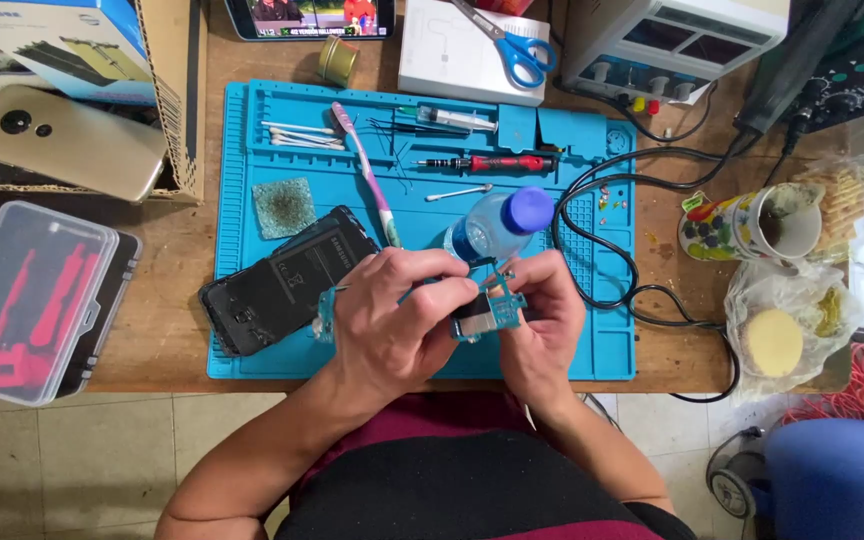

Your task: Repairing a mobile phone motherboard by connecting wires and securing components with rubber bands on a specialized workbench.

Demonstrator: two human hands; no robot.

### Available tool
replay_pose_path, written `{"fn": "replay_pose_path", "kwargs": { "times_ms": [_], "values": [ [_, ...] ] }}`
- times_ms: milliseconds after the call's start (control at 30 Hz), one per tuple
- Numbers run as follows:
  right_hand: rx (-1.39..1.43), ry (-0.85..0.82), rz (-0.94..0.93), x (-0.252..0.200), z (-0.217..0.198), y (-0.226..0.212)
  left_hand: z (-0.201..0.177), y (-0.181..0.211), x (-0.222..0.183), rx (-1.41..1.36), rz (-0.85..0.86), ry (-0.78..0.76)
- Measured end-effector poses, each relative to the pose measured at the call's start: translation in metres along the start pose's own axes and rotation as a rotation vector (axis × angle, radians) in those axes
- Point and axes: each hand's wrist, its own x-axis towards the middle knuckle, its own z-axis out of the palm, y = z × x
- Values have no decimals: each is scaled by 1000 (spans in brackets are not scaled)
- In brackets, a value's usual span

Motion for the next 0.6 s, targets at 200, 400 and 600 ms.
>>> {"fn": "replay_pose_path", "kwargs": {
  "times_ms": [200, 400, 600],
  "values": [
    [41, 25, -1, -14, -9, 10, -2, 0, -1, -19, 11, -15],
    [61, -31, 1, -8, -7, 5, 0, 0, -6, -55, -32, -13],
    [222, 50, -37, -5, 4, 1, -5, 1, -5, -197, -14, -139]
  ]
}}
